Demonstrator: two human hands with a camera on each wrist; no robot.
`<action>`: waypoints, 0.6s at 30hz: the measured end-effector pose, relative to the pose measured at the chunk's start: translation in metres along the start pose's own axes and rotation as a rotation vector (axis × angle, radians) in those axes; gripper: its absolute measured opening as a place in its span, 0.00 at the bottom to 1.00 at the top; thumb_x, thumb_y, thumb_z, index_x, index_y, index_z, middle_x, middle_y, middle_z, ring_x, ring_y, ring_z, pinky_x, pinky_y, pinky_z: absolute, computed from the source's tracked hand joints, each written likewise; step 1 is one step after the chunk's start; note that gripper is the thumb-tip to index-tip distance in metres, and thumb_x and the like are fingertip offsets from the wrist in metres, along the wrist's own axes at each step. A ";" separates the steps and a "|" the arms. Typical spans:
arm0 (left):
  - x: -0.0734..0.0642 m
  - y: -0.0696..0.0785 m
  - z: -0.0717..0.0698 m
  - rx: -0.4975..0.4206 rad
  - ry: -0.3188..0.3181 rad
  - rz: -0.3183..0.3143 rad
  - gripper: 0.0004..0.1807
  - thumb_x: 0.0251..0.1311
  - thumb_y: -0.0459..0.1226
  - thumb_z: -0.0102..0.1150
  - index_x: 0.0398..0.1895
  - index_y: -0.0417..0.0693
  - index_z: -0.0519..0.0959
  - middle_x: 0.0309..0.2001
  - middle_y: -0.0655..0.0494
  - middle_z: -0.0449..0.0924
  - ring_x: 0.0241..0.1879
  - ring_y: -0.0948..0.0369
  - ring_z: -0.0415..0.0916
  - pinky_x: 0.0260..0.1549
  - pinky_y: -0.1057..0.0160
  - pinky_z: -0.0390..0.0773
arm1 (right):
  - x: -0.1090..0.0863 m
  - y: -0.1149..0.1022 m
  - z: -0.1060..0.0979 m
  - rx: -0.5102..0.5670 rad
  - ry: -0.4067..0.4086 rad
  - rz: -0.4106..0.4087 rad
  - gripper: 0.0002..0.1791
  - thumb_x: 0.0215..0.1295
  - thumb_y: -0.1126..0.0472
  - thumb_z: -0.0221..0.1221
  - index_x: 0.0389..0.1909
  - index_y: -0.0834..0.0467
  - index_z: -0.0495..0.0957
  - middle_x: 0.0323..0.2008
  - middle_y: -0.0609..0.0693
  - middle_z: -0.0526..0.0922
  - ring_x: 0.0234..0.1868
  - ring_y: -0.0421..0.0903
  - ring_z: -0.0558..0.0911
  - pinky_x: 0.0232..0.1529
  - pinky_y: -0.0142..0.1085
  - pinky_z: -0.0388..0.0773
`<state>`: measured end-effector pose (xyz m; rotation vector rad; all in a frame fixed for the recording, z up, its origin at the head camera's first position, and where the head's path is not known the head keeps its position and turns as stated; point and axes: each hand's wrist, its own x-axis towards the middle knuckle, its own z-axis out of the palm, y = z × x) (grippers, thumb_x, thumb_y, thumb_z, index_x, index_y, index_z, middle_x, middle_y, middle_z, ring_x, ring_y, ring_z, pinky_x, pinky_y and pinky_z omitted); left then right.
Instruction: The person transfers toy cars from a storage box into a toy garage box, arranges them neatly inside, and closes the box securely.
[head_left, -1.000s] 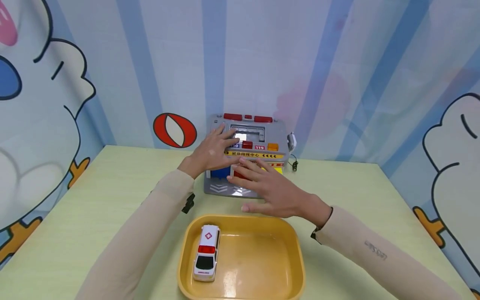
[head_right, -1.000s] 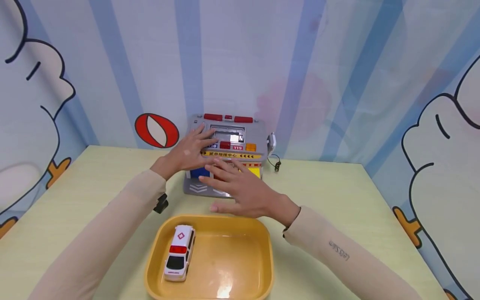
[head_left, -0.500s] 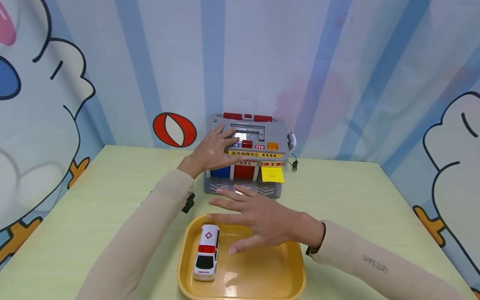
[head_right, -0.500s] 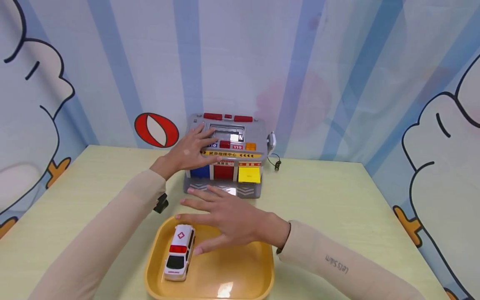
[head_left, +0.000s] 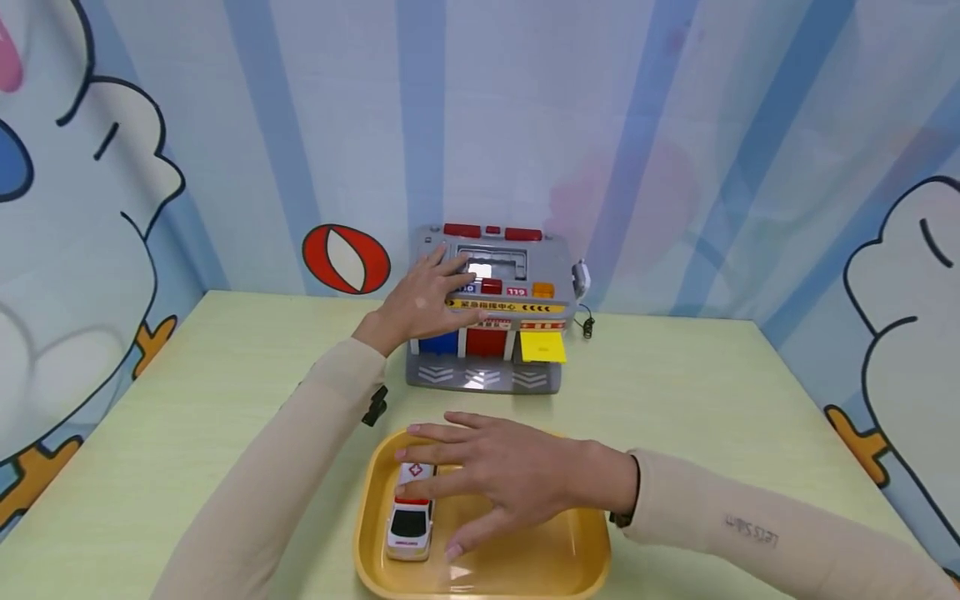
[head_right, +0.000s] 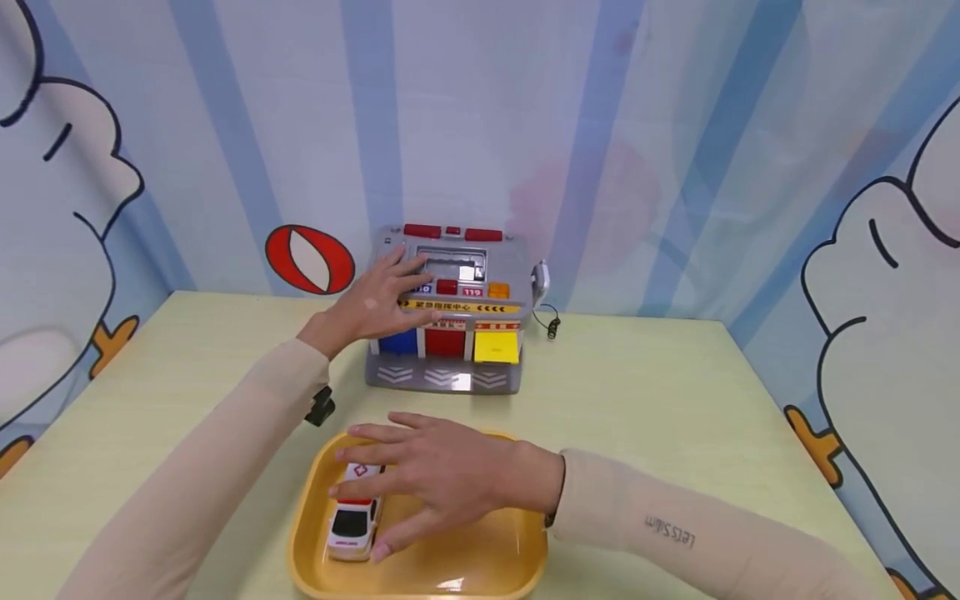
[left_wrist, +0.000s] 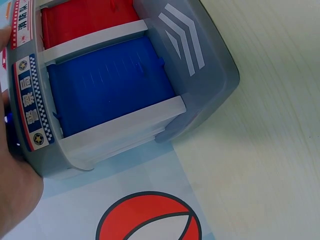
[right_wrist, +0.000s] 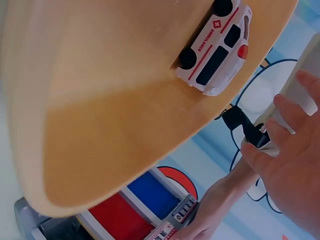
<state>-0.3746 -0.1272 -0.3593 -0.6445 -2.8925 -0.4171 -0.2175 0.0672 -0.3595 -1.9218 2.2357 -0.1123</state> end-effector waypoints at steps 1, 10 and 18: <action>0.000 0.000 0.000 -0.001 -0.001 -0.002 0.43 0.59 0.66 0.55 0.72 0.52 0.69 0.79 0.51 0.54 0.81 0.46 0.37 0.78 0.42 0.43 | 0.000 -0.001 -0.002 -0.009 0.000 -0.011 0.36 0.69 0.34 0.52 0.76 0.37 0.60 0.79 0.43 0.55 0.82 0.47 0.45 0.79 0.54 0.49; 0.001 0.000 0.000 -0.001 -0.009 -0.002 0.44 0.58 0.66 0.55 0.73 0.53 0.68 0.80 0.52 0.54 0.81 0.46 0.36 0.78 0.43 0.42 | 0.011 -0.005 -0.005 -0.025 -0.072 -0.059 0.33 0.73 0.35 0.47 0.76 0.39 0.60 0.79 0.44 0.55 0.82 0.46 0.46 0.79 0.51 0.48; 0.000 0.001 0.000 -0.011 0.003 -0.005 0.44 0.57 0.66 0.56 0.72 0.52 0.69 0.79 0.52 0.54 0.81 0.46 0.36 0.77 0.41 0.43 | 0.025 -0.005 0.005 -0.076 -0.133 -0.069 0.30 0.76 0.37 0.42 0.76 0.39 0.60 0.79 0.45 0.56 0.82 0.47 0.48 0.79 0.49 0.48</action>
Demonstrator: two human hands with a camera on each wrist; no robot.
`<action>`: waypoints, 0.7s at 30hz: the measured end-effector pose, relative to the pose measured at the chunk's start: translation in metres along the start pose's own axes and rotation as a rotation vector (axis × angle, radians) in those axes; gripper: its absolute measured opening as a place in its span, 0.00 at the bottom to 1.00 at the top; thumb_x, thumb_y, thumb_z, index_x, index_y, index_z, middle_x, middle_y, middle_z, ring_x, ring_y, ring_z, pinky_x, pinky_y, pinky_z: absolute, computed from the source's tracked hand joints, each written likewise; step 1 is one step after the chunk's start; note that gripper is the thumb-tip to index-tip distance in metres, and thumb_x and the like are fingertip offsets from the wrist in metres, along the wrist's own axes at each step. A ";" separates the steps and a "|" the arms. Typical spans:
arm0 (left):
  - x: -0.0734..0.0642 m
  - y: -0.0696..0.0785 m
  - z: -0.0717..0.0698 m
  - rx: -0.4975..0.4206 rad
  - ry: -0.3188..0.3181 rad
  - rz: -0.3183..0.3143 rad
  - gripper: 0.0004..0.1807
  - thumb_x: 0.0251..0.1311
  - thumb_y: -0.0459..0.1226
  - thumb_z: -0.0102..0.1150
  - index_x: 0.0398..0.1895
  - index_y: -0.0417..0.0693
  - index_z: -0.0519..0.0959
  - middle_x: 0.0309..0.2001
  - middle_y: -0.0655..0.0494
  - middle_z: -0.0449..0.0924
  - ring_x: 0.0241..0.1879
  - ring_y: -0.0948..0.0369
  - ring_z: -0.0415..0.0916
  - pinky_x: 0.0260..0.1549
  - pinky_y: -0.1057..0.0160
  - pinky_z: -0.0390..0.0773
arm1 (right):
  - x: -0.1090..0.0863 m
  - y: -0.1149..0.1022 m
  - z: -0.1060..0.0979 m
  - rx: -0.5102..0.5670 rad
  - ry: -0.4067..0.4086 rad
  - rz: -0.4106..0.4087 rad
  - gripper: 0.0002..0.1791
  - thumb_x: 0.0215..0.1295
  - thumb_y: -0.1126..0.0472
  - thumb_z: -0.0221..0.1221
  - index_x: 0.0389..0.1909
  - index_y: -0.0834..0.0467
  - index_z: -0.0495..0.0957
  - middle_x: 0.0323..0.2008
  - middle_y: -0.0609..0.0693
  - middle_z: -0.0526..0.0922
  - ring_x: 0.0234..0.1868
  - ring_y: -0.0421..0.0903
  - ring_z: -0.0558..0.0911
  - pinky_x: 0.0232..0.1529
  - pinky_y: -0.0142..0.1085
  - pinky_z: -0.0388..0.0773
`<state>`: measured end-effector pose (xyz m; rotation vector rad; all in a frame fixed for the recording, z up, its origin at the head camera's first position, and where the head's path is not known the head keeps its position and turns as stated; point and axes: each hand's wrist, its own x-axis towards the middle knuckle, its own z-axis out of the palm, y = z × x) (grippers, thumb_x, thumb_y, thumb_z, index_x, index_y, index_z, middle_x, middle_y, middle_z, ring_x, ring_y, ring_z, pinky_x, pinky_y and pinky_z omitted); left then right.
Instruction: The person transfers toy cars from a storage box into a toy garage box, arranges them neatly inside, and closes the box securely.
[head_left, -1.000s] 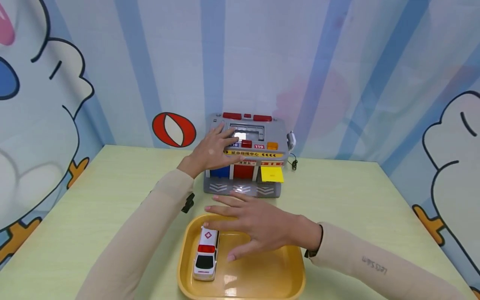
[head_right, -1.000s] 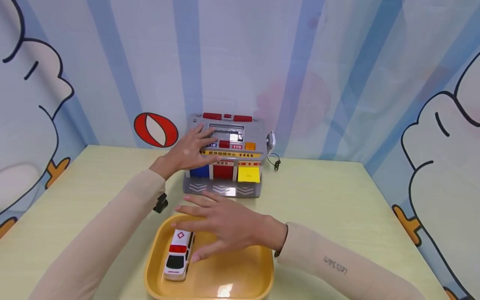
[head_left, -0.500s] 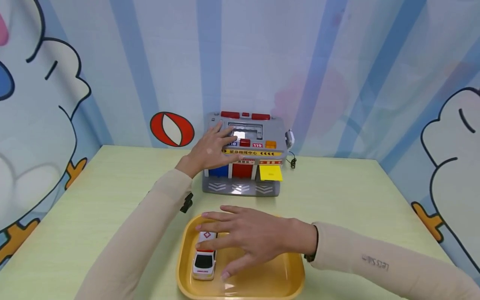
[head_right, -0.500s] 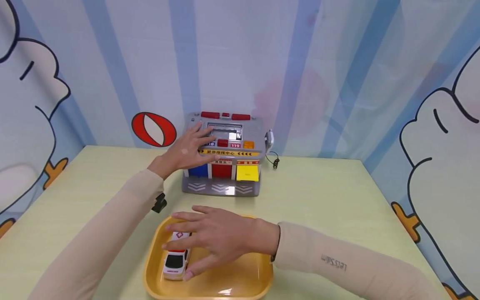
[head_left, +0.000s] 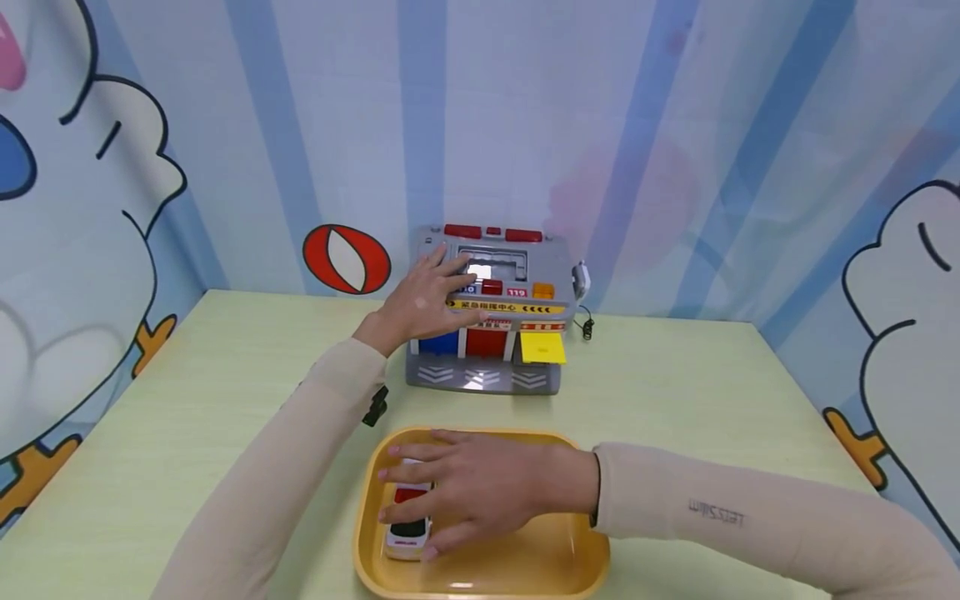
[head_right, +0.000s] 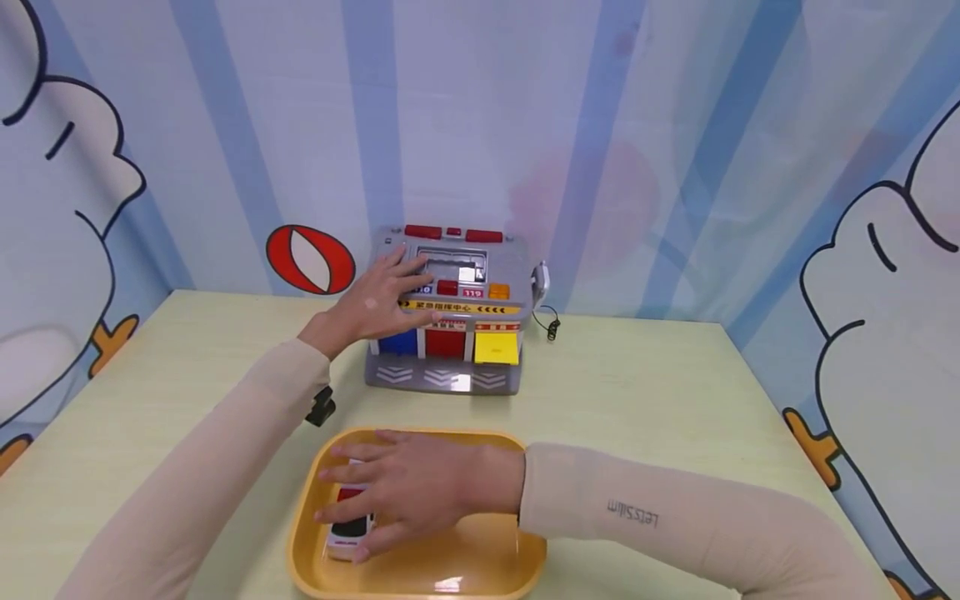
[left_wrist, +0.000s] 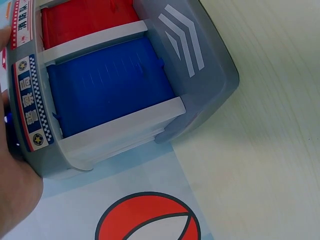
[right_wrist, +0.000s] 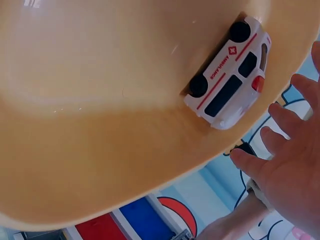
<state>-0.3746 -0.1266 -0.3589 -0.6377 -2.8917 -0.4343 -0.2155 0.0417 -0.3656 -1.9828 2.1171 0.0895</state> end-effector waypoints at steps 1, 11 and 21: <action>0.000 0.000 0.000 -0.002 0.000 0.000 0.44 0.57 0.66 0.56 0.72 0.52 0.69 0.79 0.51 0.54 0.81 0.46 0.36 0.77 0.41 0.44 | 0.002 0.000 0.001 -0.006 -0.001 -0.003 0.30 0.77 0.37 0.41 0.76 0.39 0.61 0.79 0.45 0.56 0.82 0.46 0.49 0.79 0.48 0.49; 0.001 0.001 0.002 -0.004 0.001 -0.005 0.44 0.57 0.66 0.56 0.73 0.53 0.69 0.80 0.52 0.54 0.81 0.47 0.36 0.77 0.41 0.44 | 0.011 0.000 0.012 -0.031 0.004 0.007 0.28 0.77 0.40 0.43 0.74 0.42 0.66 0.77 0.47 0.60 0.81 0.49 0.53 0.79 0.46 0.51; 0.001 -0.001 0.001 0.000 0.001 -0.006 0.44 0.57 0.67 0.55 0.72 0.53 0.69 0.80 0.53 0.53 0.81 0.46 0.37 0.77 0.42 0.44 | 0.021 -0.003 0.020 -0.127 -0.007 0.067 0.28 0.76 0.38 0.43 0.74 0.37 0.64 0.77 0.49 0.61 0.79 0.51 0.57 0.74 0.49 0.63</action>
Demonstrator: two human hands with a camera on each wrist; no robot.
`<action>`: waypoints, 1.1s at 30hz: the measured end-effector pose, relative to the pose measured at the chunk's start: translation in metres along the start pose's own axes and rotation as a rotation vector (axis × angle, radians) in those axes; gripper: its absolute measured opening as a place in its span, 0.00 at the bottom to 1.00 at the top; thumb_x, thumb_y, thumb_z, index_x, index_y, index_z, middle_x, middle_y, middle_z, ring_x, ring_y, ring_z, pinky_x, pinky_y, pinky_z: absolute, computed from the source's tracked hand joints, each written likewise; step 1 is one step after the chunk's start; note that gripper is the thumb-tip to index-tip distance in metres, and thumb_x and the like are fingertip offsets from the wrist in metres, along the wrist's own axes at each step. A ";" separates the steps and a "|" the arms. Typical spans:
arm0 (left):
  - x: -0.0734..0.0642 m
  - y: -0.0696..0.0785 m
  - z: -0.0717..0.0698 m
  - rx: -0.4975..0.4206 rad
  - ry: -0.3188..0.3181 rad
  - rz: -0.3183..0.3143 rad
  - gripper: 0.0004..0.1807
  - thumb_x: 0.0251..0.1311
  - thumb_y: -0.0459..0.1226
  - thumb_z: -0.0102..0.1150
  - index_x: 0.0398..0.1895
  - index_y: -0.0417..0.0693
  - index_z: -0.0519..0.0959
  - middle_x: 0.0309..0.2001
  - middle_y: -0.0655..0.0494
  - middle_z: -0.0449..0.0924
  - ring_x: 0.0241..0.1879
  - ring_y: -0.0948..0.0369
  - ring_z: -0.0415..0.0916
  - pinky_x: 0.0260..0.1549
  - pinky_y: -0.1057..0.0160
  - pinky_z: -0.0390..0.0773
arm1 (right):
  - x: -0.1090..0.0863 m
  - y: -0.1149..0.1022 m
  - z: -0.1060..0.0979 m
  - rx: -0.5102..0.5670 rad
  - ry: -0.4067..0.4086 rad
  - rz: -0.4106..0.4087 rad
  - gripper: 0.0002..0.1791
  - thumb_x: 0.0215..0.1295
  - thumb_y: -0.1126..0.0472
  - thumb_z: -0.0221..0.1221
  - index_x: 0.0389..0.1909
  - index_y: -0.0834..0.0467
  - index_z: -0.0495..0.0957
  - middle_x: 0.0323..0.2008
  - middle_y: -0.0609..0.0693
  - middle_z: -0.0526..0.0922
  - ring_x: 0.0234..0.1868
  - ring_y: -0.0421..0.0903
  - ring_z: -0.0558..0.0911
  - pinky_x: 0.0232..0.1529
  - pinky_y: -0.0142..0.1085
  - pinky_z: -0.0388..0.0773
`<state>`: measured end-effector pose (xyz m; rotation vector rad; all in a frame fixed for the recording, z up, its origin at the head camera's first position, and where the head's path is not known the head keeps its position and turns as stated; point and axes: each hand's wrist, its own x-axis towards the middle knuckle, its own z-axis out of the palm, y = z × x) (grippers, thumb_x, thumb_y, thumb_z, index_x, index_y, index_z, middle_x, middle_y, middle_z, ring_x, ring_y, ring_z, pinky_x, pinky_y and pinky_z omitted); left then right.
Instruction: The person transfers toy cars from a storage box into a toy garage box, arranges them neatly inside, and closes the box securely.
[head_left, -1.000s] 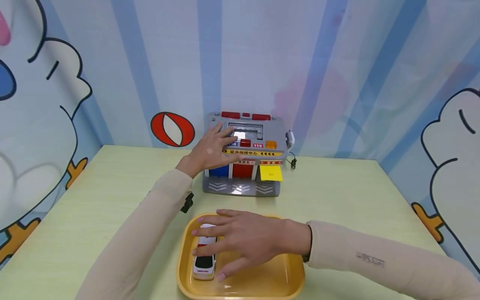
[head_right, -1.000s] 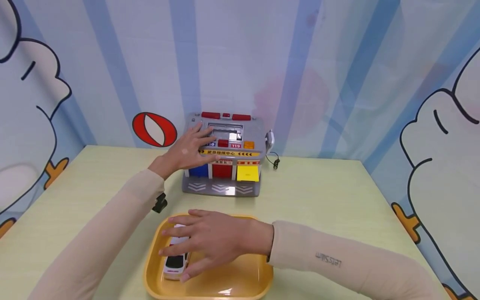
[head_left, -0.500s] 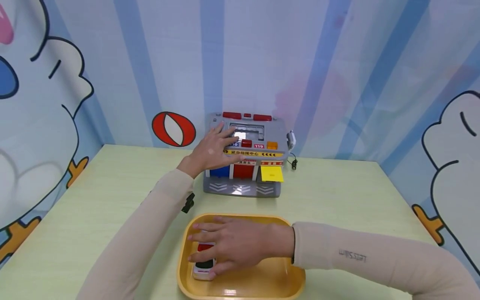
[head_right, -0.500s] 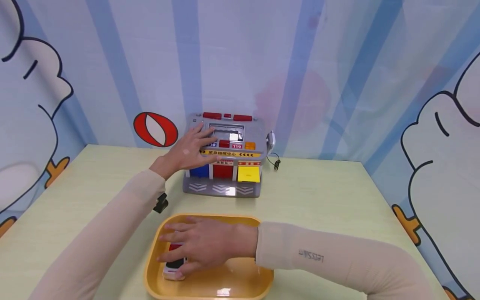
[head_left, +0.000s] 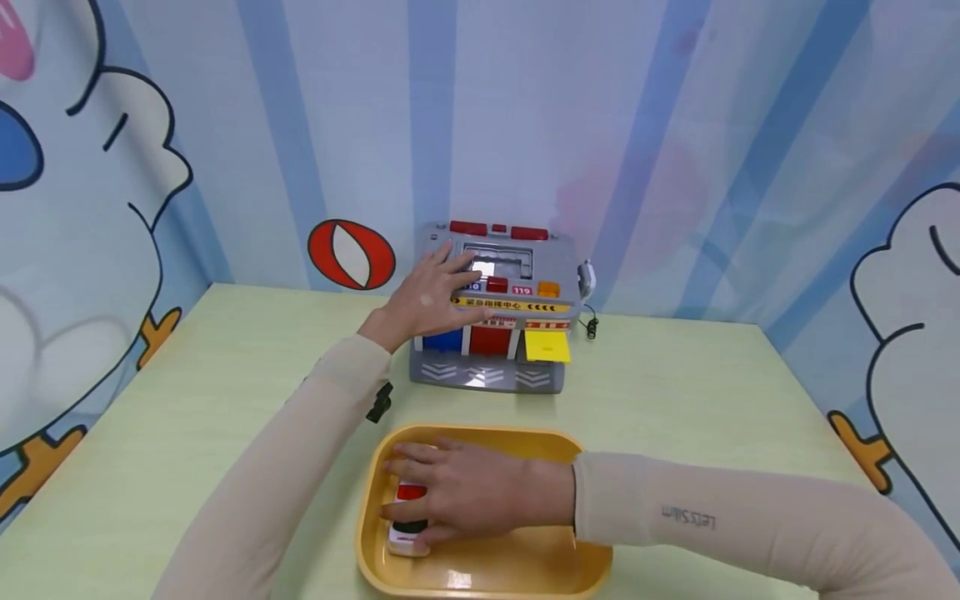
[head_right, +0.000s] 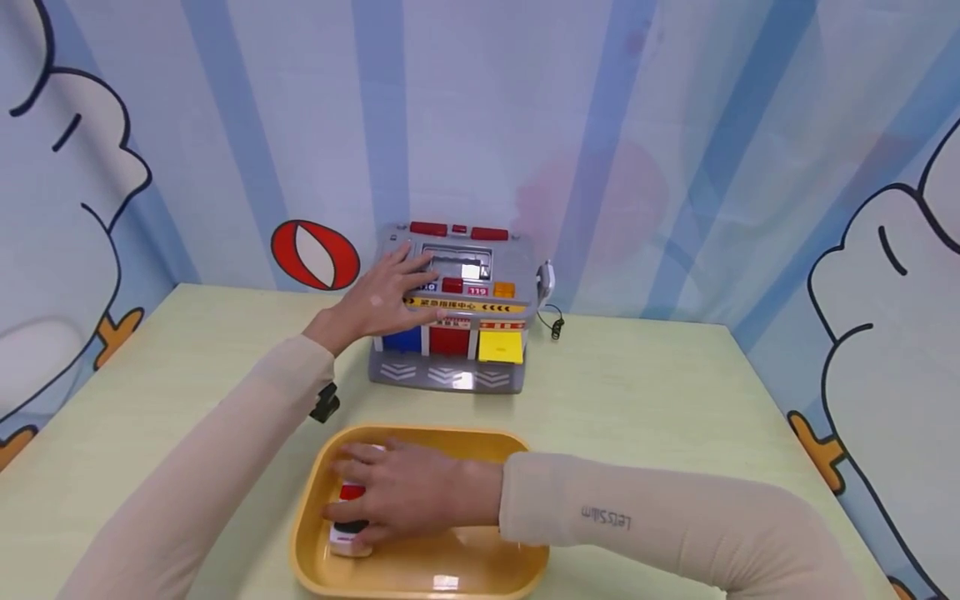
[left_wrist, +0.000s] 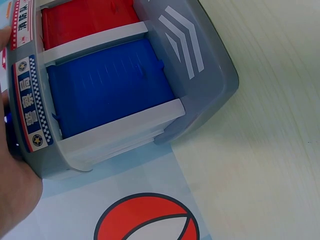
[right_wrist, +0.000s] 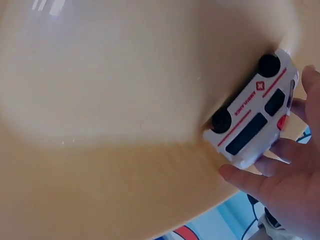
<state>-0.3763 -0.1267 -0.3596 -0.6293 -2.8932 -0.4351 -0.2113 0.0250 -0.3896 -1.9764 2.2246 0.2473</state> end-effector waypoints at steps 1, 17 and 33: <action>0.000 0.000 0.000 0.002 0.001 0.000 0.44 0.57 0.67 0.55 0.72 0.53 0.69 0.80 0.52 0.53 0.81 0.46 0.37 0.77 0.42 0.44 | 0.001 -0.001 0.000 0.001 -0.003 0.003 0.29 0.75 0.37 0.44 0.74 0.36 0.63 0.77 0.49 0.61 0.79 0.52 0.57 0.74 0.50 0.64; 0.001 0.002 0.003 0.011 0.006 0.001 0.44 0.57 0.67 0.56 0.72 0.54 0.69 0.79 0.53 0.54 0.81 0.46 0.38 0.77 0.41 0.44 | 0.003 -0.009 0.007 -0.002 0.002 0.047 0.32 0.68 0.36 0.55 0.72 0.35 0.66 0.76 0.49 0.62 0.77 0.54 0.59 0.69 0.55 0.70; 0.000 0.001 0.002 0.017 0.017 0.010 0.44 0.57 0.67 0.56 0.72 0.53 0.70 0.79 0.52 0.54 0.81 0.46 0.38 0.78 0.42 0.43 | 0.007 -0.014 0.005 -0.036 0.016 0.080 0.33 0.59 0.31 0.61 0.66 0.33 0.72 0.68 0.49 0.66 0.67 0.51 0.63 0.61 0.41 0.74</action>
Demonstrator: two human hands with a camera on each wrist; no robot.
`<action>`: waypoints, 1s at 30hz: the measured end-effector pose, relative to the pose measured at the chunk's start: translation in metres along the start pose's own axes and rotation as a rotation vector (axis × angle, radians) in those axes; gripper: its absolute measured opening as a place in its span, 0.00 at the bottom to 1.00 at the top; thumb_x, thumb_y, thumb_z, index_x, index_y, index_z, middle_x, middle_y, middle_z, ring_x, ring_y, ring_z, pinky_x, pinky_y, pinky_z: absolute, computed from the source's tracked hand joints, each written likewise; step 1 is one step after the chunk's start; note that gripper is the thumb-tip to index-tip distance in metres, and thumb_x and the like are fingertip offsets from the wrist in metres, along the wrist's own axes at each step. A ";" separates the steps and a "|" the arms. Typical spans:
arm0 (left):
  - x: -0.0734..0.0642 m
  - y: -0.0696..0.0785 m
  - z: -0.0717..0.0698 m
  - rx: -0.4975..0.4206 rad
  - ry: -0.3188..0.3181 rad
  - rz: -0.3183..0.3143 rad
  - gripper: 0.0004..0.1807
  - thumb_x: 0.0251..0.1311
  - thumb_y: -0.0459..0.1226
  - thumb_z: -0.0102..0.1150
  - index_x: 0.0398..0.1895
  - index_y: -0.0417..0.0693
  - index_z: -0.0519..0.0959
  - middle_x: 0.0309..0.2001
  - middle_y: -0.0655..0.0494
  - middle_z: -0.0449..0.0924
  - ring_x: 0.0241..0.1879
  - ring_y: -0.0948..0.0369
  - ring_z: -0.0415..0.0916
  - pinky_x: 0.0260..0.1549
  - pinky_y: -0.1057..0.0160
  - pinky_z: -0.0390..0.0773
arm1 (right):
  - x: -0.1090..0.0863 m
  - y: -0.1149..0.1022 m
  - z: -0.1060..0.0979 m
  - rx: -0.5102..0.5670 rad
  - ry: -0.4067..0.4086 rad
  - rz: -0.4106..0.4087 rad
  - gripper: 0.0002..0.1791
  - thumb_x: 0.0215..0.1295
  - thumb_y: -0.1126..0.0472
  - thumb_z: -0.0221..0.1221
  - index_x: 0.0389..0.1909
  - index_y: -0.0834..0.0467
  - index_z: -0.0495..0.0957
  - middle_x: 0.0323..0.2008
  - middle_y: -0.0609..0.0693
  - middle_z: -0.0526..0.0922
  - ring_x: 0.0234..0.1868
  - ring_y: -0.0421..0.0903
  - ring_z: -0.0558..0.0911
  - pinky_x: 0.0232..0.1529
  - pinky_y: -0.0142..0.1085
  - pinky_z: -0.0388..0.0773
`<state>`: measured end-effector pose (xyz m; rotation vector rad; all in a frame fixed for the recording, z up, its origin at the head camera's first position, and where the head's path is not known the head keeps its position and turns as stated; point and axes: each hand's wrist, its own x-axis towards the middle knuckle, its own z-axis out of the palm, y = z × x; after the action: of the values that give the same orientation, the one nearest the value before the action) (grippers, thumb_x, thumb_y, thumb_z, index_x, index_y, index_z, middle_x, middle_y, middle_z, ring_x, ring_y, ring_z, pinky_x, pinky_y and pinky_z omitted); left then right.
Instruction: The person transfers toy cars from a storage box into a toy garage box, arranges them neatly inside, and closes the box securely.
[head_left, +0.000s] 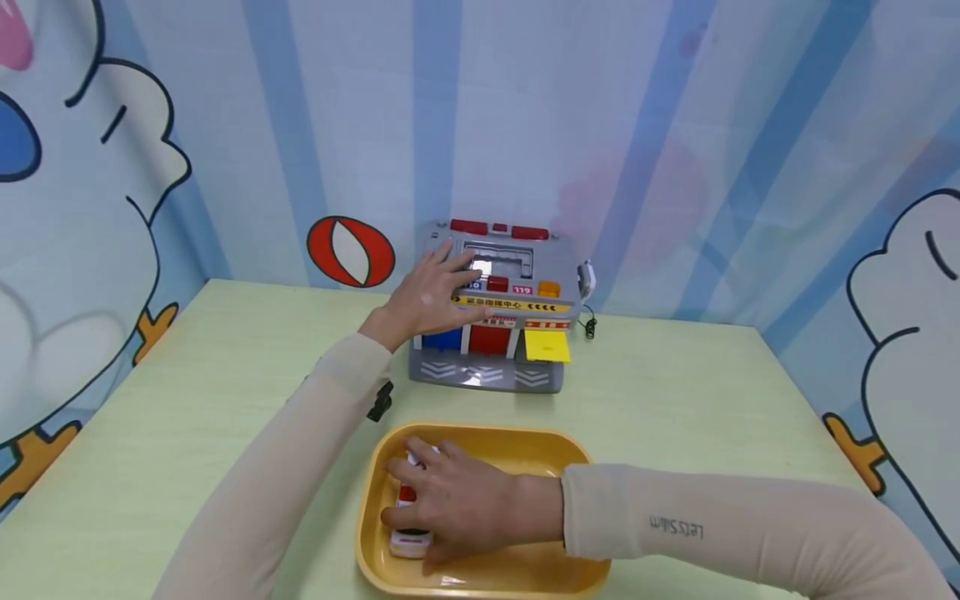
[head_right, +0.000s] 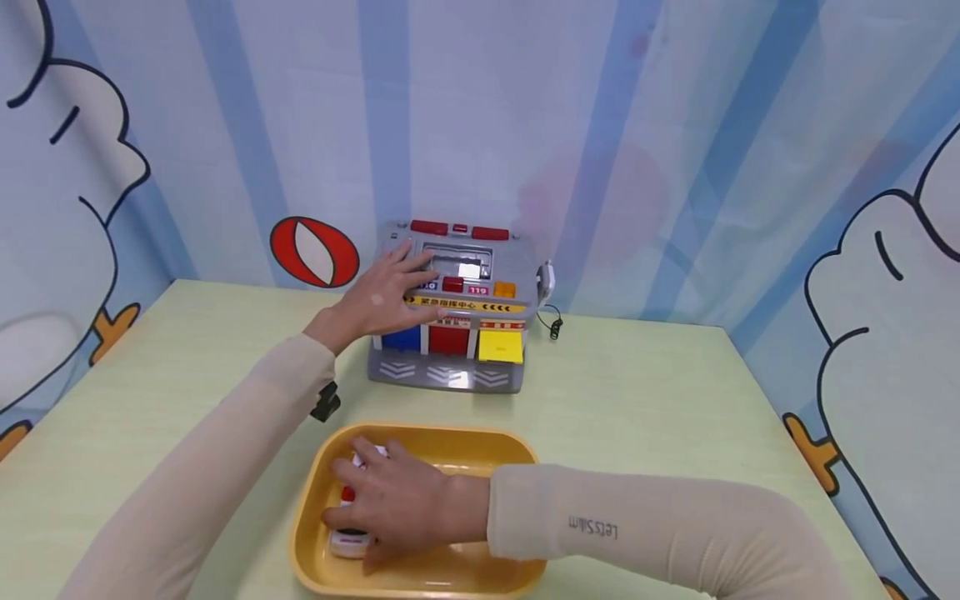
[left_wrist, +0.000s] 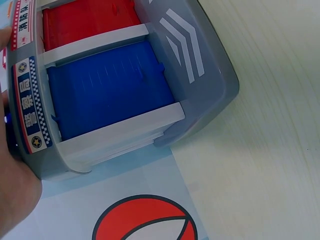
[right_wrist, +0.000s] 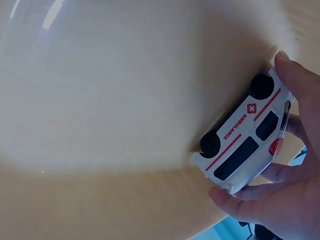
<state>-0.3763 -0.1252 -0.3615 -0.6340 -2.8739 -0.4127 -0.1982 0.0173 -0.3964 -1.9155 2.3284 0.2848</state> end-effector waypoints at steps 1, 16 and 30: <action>0.000 0.000 0.000 0.001 0.000 0.000 0.44 0.58 0.67 0.56 0.72 0.53 0.70 0.79 0.52 0.54 0.81 0.46 0.38 0.78 0.42 0.43 | 0.000 0.000 0.000 -0.011 0.001 -0.002 0.33 0.59 0.30 0.60 0.66 0.32 0.72 0.67 0.49 0.67 0.66 0.51 0.64 0.59 0.40 0.74; 0.001 0.000 0.001 -0.011 -0.004 -0.011 0.44 0.57 0.66 0.56 0.72 0.54 0.69 0.79 0.52 0.54 0.81 0.47 0.37 0.77 0.42 0.43 | 0.004 0.001 0.001 -0.073 -0.012 -0.003 0.34 0.59 0.28 0.58 0.66 0.33 0.72 0.61 0.46 0.74 0.61 0.51 0.69 0.56 0.40 0.76; 0.000 -0.001 -0.001 -0.003 0.002 0.002 0.43 0.58 0.66 0.56 0.72 0.53 0.70 0.79 0.52 0.55 0.81 0.46 0.38 0.78 0.42 0.41 | 0.004 0.002 0.000 0.012 -0.037 0.025 0.30 0.57 0.31 0.64 0.60 0.34 0.77 0.57 0.46 0.75 0.59 0.50 0.69 0.55 0.43 0.76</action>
<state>-0.3767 -0.1262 -0.3610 -0.6364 -2.8713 -0.4172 -0.2008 0.0141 -0.3973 -1.8608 2.3268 0.3047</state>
